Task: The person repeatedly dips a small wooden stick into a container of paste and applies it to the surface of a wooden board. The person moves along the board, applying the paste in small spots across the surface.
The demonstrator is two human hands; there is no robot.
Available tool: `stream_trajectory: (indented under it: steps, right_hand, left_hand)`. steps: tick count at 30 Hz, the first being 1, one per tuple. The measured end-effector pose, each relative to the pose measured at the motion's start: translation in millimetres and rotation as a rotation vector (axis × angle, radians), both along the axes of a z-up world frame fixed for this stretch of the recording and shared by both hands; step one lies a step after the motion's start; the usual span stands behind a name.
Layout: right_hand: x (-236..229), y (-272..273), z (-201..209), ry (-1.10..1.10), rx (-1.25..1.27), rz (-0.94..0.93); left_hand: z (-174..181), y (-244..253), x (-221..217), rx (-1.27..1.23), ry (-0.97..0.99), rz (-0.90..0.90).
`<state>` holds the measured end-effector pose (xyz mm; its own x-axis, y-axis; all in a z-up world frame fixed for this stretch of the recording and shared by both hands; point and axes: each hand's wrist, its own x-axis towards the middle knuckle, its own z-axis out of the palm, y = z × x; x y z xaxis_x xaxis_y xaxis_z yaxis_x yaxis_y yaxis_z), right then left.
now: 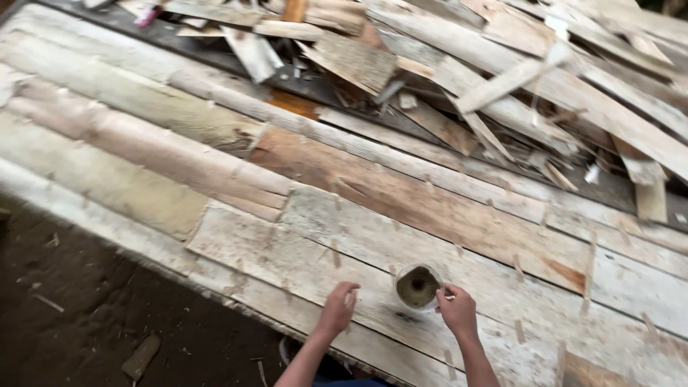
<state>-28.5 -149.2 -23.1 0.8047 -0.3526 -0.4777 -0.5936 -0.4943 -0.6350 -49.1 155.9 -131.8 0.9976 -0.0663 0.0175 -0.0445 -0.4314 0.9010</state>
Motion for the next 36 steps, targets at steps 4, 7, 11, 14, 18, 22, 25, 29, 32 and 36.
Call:
stream_trajectory:
  steps: [4,7,11,14,18,22,25,29,32,36]
  right_hand:
    - [3.8,64.8,1.1,-0.063,0.016,0.085]
    - [6.2,131.0,9.1,-0.066,0.082,0.165]
    - [8.1,234.9,22.9,-0.024,0.151,0.149]
    - [5.8,323.6,24.7,-0.026,0.244,0.125]
    - [15.2,438.4,24.9,0.007,0.454,0.009]
    - [41.5,507.8,-19.8,-0.069,0.48,0.027]
    - [58.7,538.7,-42.6,0.009,0.346,0.153]
    - [79.5,578.1,-57.7,0.056,0.299,0.218]
    - [109.2,620.4,-58.0,0.083,0.256,0.261]
    - [149.1,684.2,-57.8,0.087,0.227,0.302]
  left_hand:
    - [89.2,9.3,4.7,-0.153,0.426,-0.032]
    - [73.8,42.2,6.6,-0.244,0.457,-0.015]
    - [59.3,138.1,0.7,-0.204,0.404,0.126]
    - [50.3,218.9,-12.7,-0.205,0.467,0.194]
    - [34.1,328.8,-14.5,-0.289,0.438,0.379]
    - [34.6,447.1,7.8,-0.163,0.239,0.536]
    - [99.6,517.7,22.2,-0.372,0.426,0.636]
    - [144.9,595.7,23.9,-0.382,0.53,0.721]
    - [114.5,655.3,30.4,-0.425,0.472,0.815]
    - [108.2,733.8,33.0,-0.453,0.449,0.87]
